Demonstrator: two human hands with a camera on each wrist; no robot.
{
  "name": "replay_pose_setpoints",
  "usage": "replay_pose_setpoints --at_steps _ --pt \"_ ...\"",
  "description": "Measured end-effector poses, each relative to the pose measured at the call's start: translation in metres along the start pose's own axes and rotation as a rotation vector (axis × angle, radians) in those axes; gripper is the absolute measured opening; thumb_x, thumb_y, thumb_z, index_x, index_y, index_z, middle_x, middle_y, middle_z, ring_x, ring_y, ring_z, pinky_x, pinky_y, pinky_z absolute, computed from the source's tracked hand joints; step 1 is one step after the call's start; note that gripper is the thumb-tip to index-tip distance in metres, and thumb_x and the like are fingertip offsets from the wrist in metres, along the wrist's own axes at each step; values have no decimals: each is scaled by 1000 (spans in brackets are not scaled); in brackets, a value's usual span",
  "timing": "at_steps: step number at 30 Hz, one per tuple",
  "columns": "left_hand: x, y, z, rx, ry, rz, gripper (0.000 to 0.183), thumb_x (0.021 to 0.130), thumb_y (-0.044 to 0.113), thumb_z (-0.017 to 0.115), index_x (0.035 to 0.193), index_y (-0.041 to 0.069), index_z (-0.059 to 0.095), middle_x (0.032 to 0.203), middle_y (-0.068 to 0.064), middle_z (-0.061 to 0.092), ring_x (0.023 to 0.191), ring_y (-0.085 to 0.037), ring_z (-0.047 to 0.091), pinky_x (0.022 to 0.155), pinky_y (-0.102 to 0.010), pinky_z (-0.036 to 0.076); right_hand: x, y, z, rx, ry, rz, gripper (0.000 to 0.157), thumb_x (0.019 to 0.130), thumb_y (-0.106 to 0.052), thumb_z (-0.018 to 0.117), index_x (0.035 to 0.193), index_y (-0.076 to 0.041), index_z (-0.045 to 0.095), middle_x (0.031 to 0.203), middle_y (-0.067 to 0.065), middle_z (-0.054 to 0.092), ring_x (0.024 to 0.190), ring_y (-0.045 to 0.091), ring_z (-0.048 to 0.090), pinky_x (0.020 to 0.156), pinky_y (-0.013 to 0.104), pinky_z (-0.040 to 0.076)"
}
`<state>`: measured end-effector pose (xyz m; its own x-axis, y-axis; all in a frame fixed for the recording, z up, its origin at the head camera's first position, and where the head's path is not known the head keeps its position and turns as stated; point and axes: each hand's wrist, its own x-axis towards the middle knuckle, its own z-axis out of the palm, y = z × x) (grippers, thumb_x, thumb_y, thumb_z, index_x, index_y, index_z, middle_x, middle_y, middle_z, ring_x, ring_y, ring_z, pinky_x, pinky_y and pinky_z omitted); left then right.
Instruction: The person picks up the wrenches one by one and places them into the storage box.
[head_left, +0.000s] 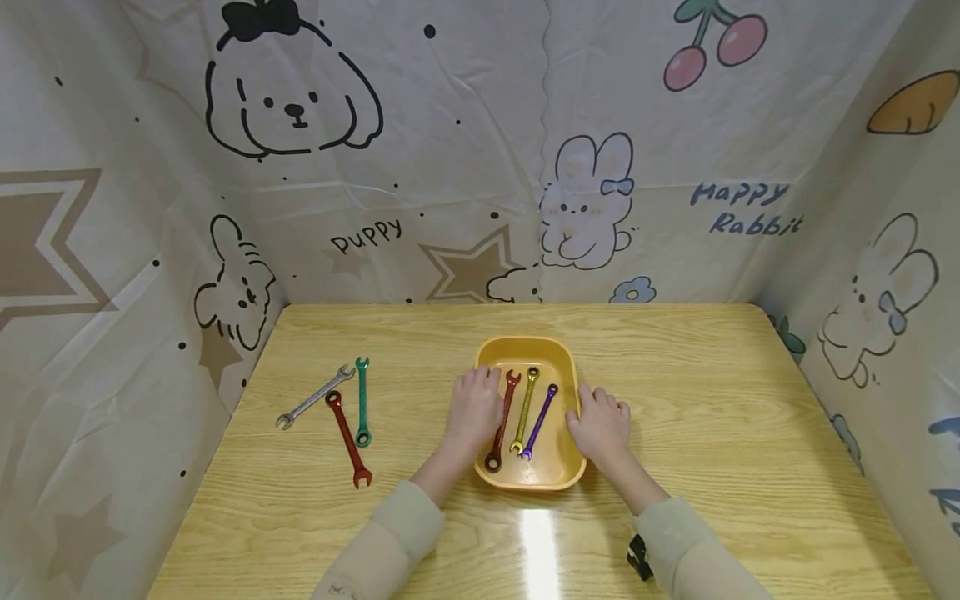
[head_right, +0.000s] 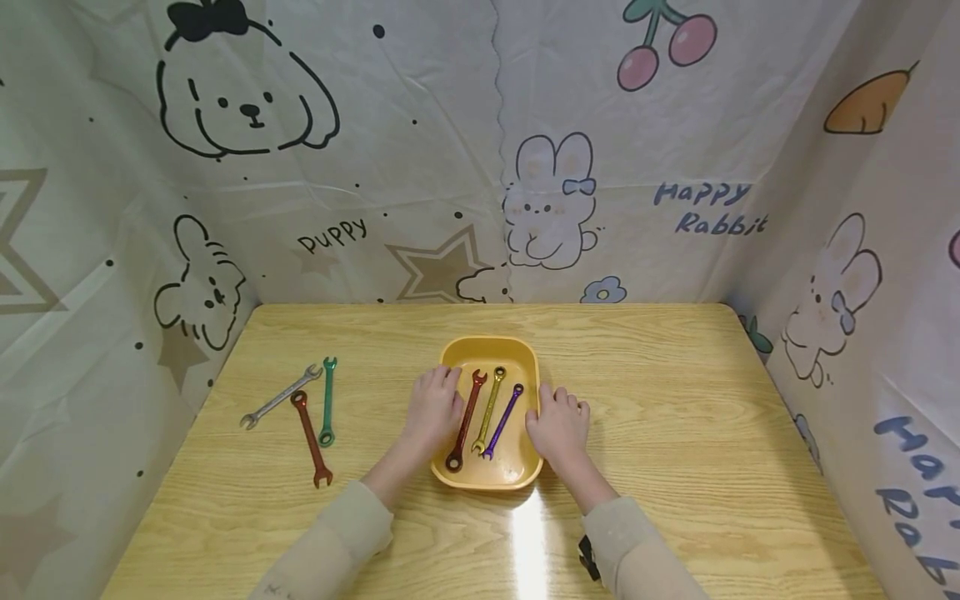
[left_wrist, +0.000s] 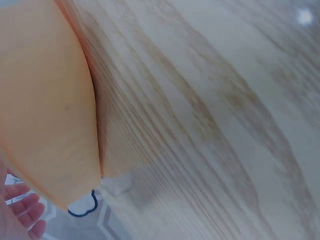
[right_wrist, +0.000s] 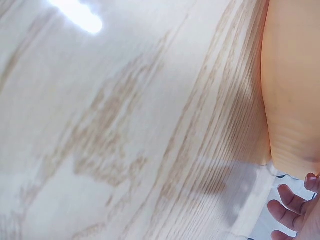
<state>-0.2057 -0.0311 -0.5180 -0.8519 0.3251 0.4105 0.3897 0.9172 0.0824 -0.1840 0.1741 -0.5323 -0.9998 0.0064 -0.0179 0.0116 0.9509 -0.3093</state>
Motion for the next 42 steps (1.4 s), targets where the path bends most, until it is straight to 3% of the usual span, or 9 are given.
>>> replay_pose_setpoints --at_steps 11,20,42 --pt "-2 -23 -8 -57 50 -83 33 78 10 64 109 1 58 104 -13 56 96 -28 53 85 -40 43 0 0 -1 -4 -3 -4 39 87 -29 49 119 -7 46 103 18 53 99 36 49 90 54 29" --pt "-7 -44 -8 -108 117 -152 30 77 4 62 107 -2 60 103 -16 57 96 -31 53 86 -43 43 0 0 -1 2 -2 0 40 87 -29 49 121 -7 46 104 18 53 100 36 49 91 54 29" --pt "-18 -92 -9 -128 120 -338 31 79 1 62 109 -5 58 104 -20 55 96 -35 50 84 -46 40 1 0 0 -3 2 -1 39 87 -29 50 118 -7 46 103 18 53 100 37 49 91 54 29"
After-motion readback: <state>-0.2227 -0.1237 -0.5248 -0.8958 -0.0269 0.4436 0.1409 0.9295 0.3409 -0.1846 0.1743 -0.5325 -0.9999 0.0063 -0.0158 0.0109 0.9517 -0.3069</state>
